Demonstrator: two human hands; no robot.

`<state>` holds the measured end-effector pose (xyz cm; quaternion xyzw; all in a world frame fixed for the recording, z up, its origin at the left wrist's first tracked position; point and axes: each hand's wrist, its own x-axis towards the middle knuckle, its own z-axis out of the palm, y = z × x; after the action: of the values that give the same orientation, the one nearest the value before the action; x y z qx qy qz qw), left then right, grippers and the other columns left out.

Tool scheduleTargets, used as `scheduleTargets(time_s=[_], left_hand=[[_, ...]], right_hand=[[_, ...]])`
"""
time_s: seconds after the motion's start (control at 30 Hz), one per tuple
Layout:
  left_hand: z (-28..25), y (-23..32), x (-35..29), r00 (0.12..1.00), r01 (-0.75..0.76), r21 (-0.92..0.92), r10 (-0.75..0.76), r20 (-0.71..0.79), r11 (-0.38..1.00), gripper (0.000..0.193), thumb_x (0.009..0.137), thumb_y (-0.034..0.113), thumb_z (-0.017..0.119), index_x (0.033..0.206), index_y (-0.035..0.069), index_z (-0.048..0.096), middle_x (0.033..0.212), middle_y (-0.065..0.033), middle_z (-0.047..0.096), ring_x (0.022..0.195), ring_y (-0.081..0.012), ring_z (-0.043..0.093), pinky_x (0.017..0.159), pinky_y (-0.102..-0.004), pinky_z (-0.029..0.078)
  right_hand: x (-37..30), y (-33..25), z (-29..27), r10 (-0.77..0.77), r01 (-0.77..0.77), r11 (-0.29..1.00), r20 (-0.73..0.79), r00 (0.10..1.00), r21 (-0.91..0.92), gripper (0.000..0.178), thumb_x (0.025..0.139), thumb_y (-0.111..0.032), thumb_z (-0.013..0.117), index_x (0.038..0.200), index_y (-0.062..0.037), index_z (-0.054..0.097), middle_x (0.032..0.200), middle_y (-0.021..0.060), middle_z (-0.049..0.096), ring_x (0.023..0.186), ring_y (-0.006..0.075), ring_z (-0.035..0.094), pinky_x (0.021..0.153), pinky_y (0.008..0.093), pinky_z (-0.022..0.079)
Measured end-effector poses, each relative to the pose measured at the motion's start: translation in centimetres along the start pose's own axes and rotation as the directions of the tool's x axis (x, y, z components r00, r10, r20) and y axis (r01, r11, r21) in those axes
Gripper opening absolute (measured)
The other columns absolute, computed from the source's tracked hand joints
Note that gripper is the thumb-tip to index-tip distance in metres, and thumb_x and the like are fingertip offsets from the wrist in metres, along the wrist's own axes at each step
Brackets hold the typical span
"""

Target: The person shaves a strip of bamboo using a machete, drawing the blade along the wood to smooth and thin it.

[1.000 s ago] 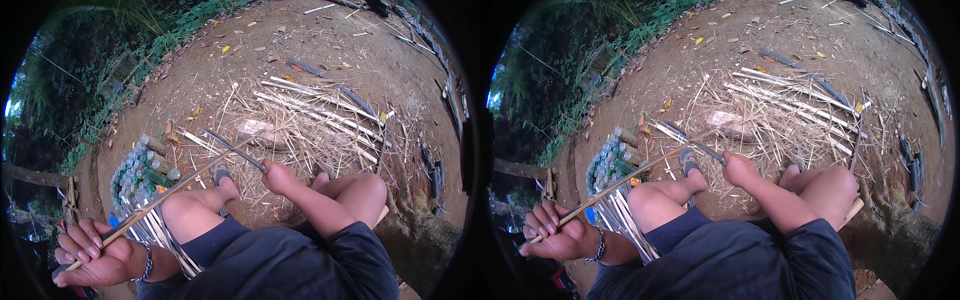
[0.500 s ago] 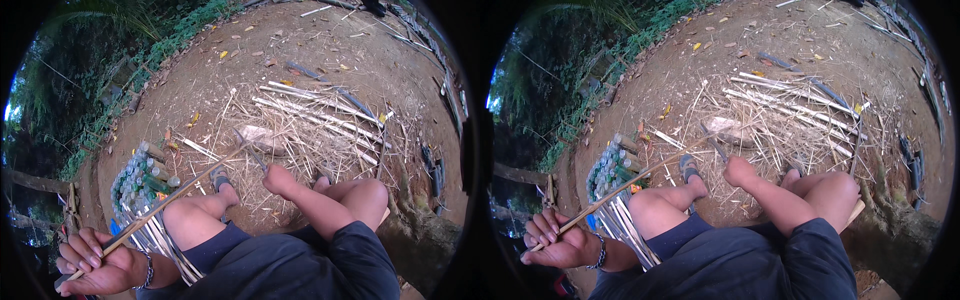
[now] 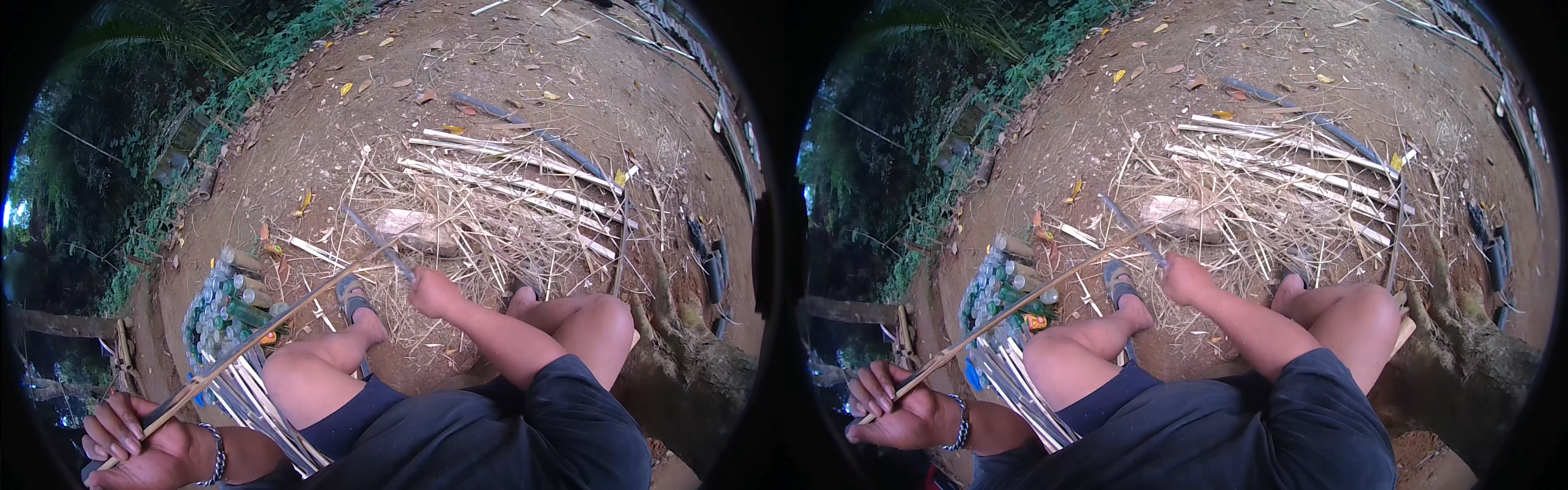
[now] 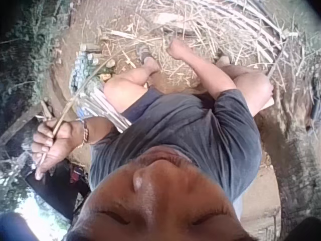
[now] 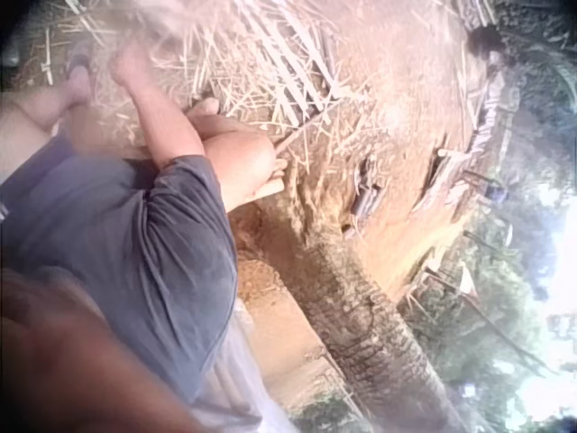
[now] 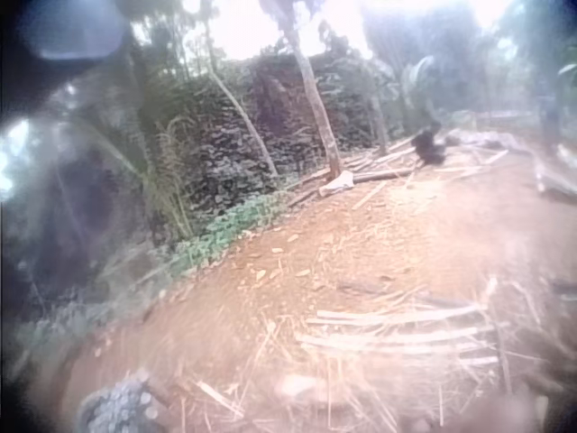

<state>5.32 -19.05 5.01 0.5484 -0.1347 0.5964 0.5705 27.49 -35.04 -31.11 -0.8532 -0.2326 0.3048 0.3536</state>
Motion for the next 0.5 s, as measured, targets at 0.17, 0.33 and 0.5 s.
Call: scheduleTargets(time_s=[0.17,0.33,0.5], left_hand=[[-0.3,-1.3,2.4,0.999,0.035,-0.052,-0.036,-0.007,0.998,0.036,0.080,0.031,0.075,0.067,0.008,0.051,0.057,0.0021,0.040,0.053,-0.0093,0.038,0.053,-0.0235,0.031],[-3.9,-1.3,3.9,0.999,0.035,0.057,-0.036,0.016,0.998,0.043,0.095,0.041,0.055,0.068,0.008,0.048,0.058,-0.0008,0.040,0.053,-0.0105,0.038,0.054,-0.0223,0.035],[-4.7,-2.6,4.2,1.000,0.021,0.027,-0.021,0.001,0.999,0.040,0.092,0.038,0.062,0.068,0.008,0.050,0.061,0.0002,0.042,0.055,-0.0104,0.041,0.055,-0.0230,0.036]], right_hand=[[1.3,-2.7,-1.5,-0.180,0.180,0.984,-0.057,0.982,-0.006,0.027,0.084,-0.019,0.058,0.105,-0.0010,0.056,0.093,0.0198,0.068,0.085,0.0363,0.067,0.078,0.0463,0.053],[9.7,16.8,0.7,0.227,-0.225,0.955,-0.012,0.974,-0.191,0.021,0.081,-0.017,0.062,0.089,0.0013,0.067,0.095,0.0225,0.068,0.083,0.0313,0.069,0.073,0.0399,0.054],[11.6,18.2,3.4,0.301,-0.335,0.917,0.178,0.937,0.216,0.029,0.076,-0.024,0.066,0.091,0.0000,0.069,0.085,0.0179,0.069,0.079,0.0281,0.069,0.071,0.0378,0.054]])
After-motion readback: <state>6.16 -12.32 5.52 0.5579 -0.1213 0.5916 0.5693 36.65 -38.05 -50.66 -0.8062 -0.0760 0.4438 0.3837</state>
